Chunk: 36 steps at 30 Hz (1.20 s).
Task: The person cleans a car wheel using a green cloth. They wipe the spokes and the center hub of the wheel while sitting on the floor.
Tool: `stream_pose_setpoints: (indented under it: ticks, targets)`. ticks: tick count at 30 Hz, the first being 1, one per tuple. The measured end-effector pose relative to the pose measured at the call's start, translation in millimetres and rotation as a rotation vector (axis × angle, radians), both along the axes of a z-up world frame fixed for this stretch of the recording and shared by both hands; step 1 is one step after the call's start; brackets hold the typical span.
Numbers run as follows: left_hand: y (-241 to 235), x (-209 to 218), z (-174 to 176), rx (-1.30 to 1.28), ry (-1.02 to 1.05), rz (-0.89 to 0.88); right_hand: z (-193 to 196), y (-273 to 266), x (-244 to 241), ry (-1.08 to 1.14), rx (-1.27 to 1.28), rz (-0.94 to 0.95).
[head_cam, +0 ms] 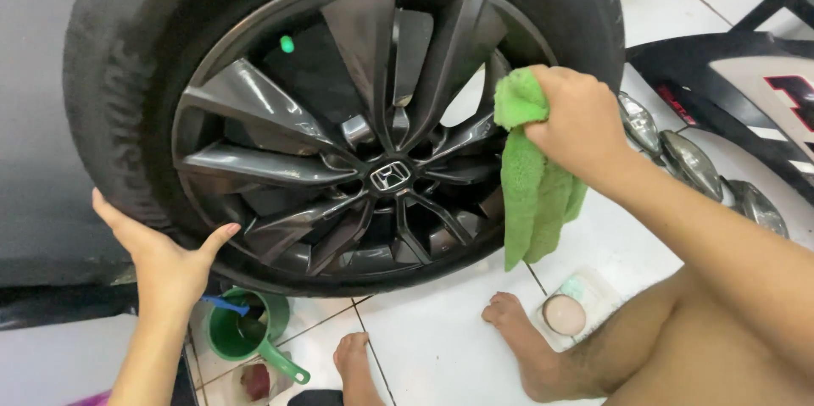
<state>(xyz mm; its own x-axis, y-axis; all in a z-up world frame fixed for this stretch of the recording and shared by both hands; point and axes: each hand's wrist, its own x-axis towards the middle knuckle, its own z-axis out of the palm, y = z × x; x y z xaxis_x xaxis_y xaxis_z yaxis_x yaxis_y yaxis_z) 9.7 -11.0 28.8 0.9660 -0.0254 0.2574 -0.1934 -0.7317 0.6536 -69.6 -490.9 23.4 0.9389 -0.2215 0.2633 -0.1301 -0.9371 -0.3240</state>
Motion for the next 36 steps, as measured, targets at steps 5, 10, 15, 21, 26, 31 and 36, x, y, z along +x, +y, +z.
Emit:
stream_pose_setpoints:
  ticks: [5,10,15,21,26,31,36]
  targets:
    - [-6,-2,8,-0.001,0.042,0.010,-39,58,9,0.002,0.002,0.347]
    - [-7,-11,18,-0.023,0.183,0.086,-57,95,4,0.300,-0.138,0.553]
    - [1,-8,8,-0.011,0.135,0.056,-36,66,8,0.089,-0.064,0.257]
    - [0,-8,11,-0.023,0.139,0.040,-17,69,18,0.009,0.149,0.129]
    - [4,-7,10,0.010,0.166,0.058,-30,85,14,0.001,0.242,0.177]
    - [6,-10,8,0.039,0.145,0.052,-40,86,10,-0.081,0.199,0.262]
    - [8,-10,2,0.042,0.104,0.060,-64,93,6,-0.293,0.280,0.229]
